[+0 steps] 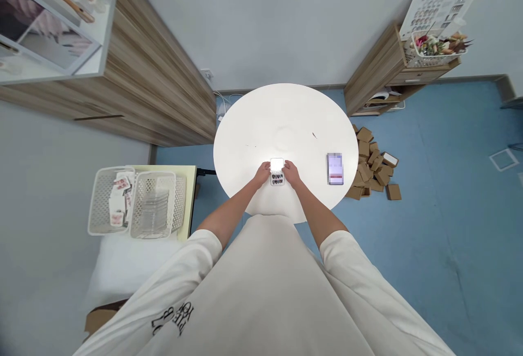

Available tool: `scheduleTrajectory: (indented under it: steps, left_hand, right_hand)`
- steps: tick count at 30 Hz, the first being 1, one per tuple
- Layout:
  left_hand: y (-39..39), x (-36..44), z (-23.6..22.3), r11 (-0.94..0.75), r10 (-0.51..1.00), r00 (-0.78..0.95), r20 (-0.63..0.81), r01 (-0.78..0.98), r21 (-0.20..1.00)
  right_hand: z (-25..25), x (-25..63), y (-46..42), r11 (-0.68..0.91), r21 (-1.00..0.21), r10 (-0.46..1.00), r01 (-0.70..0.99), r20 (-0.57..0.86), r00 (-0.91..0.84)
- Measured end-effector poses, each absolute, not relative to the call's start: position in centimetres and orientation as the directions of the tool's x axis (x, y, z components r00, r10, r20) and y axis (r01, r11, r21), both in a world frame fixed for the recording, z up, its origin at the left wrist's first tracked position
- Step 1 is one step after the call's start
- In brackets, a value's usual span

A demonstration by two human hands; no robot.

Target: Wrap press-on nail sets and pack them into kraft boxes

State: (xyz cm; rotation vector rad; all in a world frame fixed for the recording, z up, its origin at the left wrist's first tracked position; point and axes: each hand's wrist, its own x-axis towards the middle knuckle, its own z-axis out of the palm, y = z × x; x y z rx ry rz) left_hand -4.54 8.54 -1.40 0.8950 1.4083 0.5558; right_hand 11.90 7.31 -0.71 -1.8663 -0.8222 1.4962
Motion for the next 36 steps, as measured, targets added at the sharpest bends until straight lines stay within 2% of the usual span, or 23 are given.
scheduleTrajectory:
  steps: [8, 17, 22, 27, 30, 33, 36]
  left_hand:
    - [9.0, -5.6, 0.2, 0.612, 0.761, 0.087, -0.643, 0.233, 0.755]
    - [7.2, -6.9, 1.7, 0.485, 0.846, 0.131, -0.517, 0.211, 0.848]
    - [4.9, -7.3, 1.8, 0.486, 0.844, 0.147, -0.517, 0.200, 0.851]
    - [3.4, -7.7, 1.4, 0.506, 0.816, 0.142, -0.560, 0.292, 0.812]
    - [2.7, -8.1, 1.3, 0.441, 0.825, 0.164, -0.542, 0.413, 0.797]
    - [1.9, -8.4, 1.3, 0.311, 0.839, 0.221, -0.497, 0.556, 0.771]
    - [0.9, -8.6, 1.3, 0.054, 0.842, 0.355, -0.407, 0.696, 0.716]
  right_hand:
    - [0.6, 12.1, 7.1, -0.619, -0.778, 0.783, 0.105, -0.603, 0.152]
    - [2.9, 11.6, 5.4, -0.598, -0.801, 0.795, 0.031, -0.588, 0.148]
    - [2.1, 11.7, 3.1, -0.574, -0.815, 0.817, 0.077, -0.563, 0.128]
    - [1.0, 12.0, 1.4, -0.513, -0.822, 0.853, 0.246, -0.520, 0.040]
    - [0.6, 12.3, 0.6, -0.445, -0.780, 0.866, 0.440, -0.501, -0.011]
    - [0.5, 12.5, -0.1, -0.294, -0.681, 0.874, 0.671, -0.476, -0.101]
    - [0.7, 12.5, -0.8, -0.086, -0.537, 0.847, 0.839, -0.483, -0.222]
